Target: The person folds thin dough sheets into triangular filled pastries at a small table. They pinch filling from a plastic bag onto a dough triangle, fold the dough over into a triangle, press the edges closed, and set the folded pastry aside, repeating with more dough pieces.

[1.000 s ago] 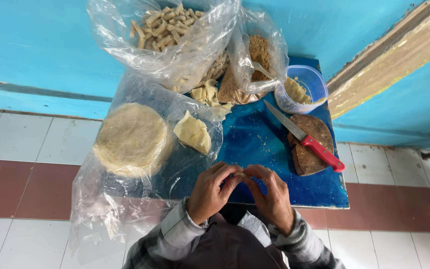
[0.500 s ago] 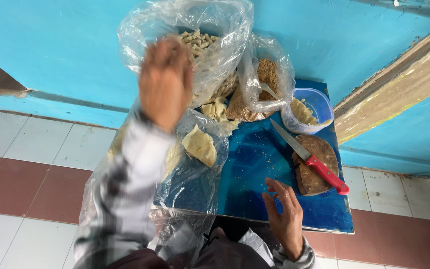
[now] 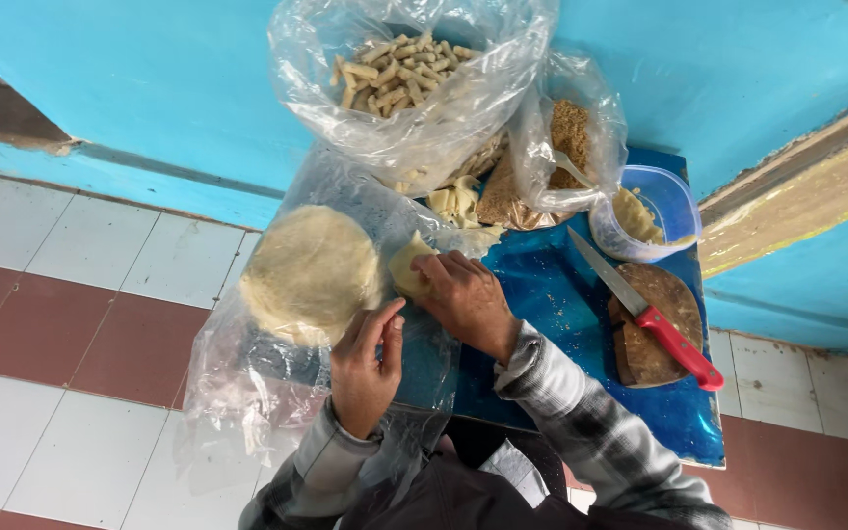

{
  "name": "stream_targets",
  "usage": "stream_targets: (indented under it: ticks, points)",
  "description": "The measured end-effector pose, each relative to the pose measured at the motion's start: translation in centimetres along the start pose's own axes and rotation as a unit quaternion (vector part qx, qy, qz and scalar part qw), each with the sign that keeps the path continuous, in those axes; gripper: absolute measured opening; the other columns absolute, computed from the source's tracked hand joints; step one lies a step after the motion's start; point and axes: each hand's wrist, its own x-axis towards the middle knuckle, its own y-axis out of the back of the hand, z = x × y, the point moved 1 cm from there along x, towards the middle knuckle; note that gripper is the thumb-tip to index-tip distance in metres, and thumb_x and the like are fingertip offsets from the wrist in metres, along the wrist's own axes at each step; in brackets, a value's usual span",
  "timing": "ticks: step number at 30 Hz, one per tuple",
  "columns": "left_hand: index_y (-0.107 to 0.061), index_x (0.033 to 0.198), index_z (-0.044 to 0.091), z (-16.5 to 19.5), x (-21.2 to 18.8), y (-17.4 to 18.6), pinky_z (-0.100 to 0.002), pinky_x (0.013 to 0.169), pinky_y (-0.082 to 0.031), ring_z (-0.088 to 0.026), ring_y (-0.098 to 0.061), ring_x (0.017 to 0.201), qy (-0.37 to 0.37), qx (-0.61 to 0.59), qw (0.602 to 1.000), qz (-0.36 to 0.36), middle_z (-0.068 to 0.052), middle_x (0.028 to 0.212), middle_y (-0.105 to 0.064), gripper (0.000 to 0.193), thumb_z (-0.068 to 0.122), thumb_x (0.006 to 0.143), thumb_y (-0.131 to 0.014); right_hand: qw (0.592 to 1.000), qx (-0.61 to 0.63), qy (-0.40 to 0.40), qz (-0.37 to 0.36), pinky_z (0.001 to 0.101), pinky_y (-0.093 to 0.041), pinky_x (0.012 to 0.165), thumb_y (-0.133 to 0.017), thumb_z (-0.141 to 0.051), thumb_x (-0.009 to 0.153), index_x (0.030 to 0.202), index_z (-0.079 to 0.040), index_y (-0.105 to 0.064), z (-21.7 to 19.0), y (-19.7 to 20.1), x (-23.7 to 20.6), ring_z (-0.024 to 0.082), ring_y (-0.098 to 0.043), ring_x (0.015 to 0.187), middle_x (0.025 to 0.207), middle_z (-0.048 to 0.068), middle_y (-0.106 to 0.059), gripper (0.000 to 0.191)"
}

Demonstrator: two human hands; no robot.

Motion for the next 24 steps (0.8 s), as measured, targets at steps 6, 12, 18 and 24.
stream_targets:
  ticks: [6,12,18,24]
  points:
    - [-0.071,0.114,0.005,-1.5,-0.5,0.4,-0.03,0.052,-0.05,-0.015,-0.065,0.061,0.029,-0.042,0.998,-0.028,-0.009,0.088,-0.07,0.018,0.003,0.097,-0.068,0.988,0.092,-0.121,0.003,0.0355,-0.061,0.07,-0.071,-0.012,0.094,0.118,-0.011,-0.067,2.6,-0.5,1.1,0.025,-0.079,0.084,0.096,0.008,-0.078,0.025]
    - [-0.072,0.111,0.005,-1.7,-0.5,0.4,-0.031,0.053,-0.053,-0.017,-0.069,0.063,0.017,-0.02,0.999,-0.031,-0.01,0.09,-0.073,0.015,0.003,0.097,-0.068,0.994,-0.055,0.077,0.051,0.0394,-0.058,0.082,-0.069,-0.005,0.094,0.12,-0.009,-0.065,2.9,1.7,0.9,0.028,-0.075,0.099,0.111,0.011,-0.076,0.027]
    - [-0.07,0.113,0.005,-2.4,-0.6,0.7,-0.032,0.058,-0.056,-0.021,-0.072,0.07,0.005,-0.023,0.999,-0.023,-0.01,0.091,-0.072,0.016,0.002,0.097,-0.068,0.988,-0.084,0.127,-0.031,0.0418,-0.056,0.088,-0.076,-0.009,0.084,0.122,-0.006,-0.065,1.0,0.7,-1.5,0.03,-0.072,0.105,0.113,0.01,-0.074,0.04]
    - [-0.07,0.113,0.006,-2.5,-0.7,0.4,-0.033,0.059,-0.056,-0.023,-0.072,0.072,0.007,-0.011,0.999,-0.03,-0.01,0.092,-0.072,0.017,0.002,0.097,-0.068,0.999,-0.009,0.025,-0.025,0.0393,-0.058,0.081,-0.081,-0.017,0.086,0.118,-0.006,-0.065,1.4,0.0,-1.4,0.029,-0.072,0.096,0.107,0.01,-0.074,0.038]
